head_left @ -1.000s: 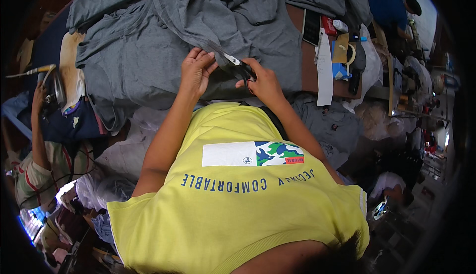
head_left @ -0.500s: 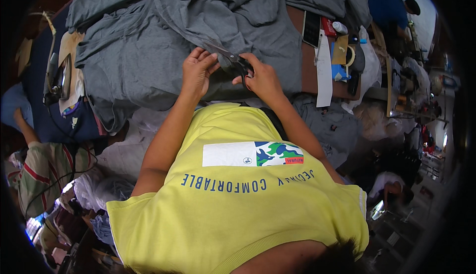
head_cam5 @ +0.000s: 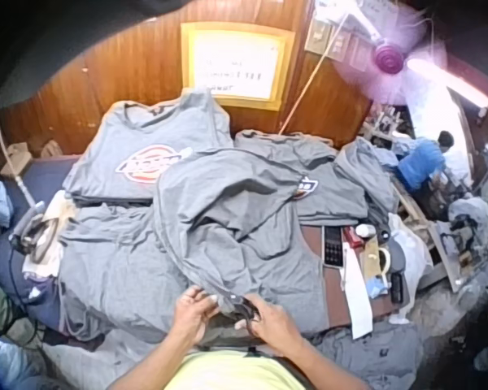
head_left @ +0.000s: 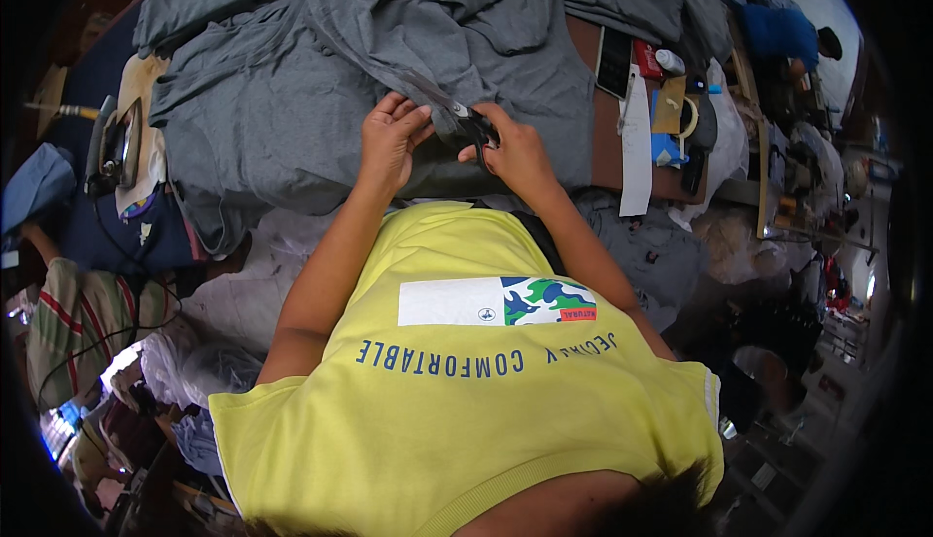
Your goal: The person trims loose threads from t-shirts using scissors and folds the shirts before stacking them on a table.
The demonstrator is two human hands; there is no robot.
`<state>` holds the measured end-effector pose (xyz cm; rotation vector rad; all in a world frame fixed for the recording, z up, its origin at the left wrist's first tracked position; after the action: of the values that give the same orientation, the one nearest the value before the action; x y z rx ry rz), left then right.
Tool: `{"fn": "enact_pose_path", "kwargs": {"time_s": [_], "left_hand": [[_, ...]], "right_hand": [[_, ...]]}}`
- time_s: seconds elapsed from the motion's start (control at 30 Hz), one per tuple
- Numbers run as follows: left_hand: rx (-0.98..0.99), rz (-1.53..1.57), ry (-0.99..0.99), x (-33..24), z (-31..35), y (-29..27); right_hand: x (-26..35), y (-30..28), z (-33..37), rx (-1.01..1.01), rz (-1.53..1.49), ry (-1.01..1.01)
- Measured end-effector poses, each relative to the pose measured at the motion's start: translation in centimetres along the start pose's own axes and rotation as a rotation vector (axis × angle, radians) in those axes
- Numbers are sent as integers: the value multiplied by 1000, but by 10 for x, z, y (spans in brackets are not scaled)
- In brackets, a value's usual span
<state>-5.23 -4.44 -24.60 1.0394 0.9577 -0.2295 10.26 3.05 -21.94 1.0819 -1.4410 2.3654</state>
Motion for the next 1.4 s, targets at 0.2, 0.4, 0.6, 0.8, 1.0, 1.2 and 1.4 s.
{"fn": "enact_pose_path", "kwargs": {"time_s": [0.2, 0.4, 0.6, 0.8, 1.0, 1.2, 1.4], "left_hand": [[26, 27, -44, 7, -1, -4], [191, -137, 7, 25, 4, -3], [186, -320, -16, 32, 13, 15], [494, -555, -149, 50, 13, 12], [316, 65, -348, 35, 17, 29], [285, 150, -363, 27, 21, 42], [247, 78, -600, 51, 27, 13]], "right_hand": [[0, 3, -8, -46, -253, -39], [15, 13, -44, -58, -416, -119], [62, -9, -59, -95, -410, -217], [85, -24, -76, -180, -337, -277], [41, -31, -81, -175, -539, -326], [-26, -52, -43, -137, -499, -108], [-106, -77, -3, -159, -509, 48]]}}
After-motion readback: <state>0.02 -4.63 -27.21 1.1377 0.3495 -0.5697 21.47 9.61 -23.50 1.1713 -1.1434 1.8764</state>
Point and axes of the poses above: each hand's wrist, its own z-axis away from the middle knuckle, its own y-axis out of the palm, x = y × z, the point moved 2 cm from there along -z, towards the middle knuckle, and after that the axes turned 13 degrees about y, right-handed, at the moved point
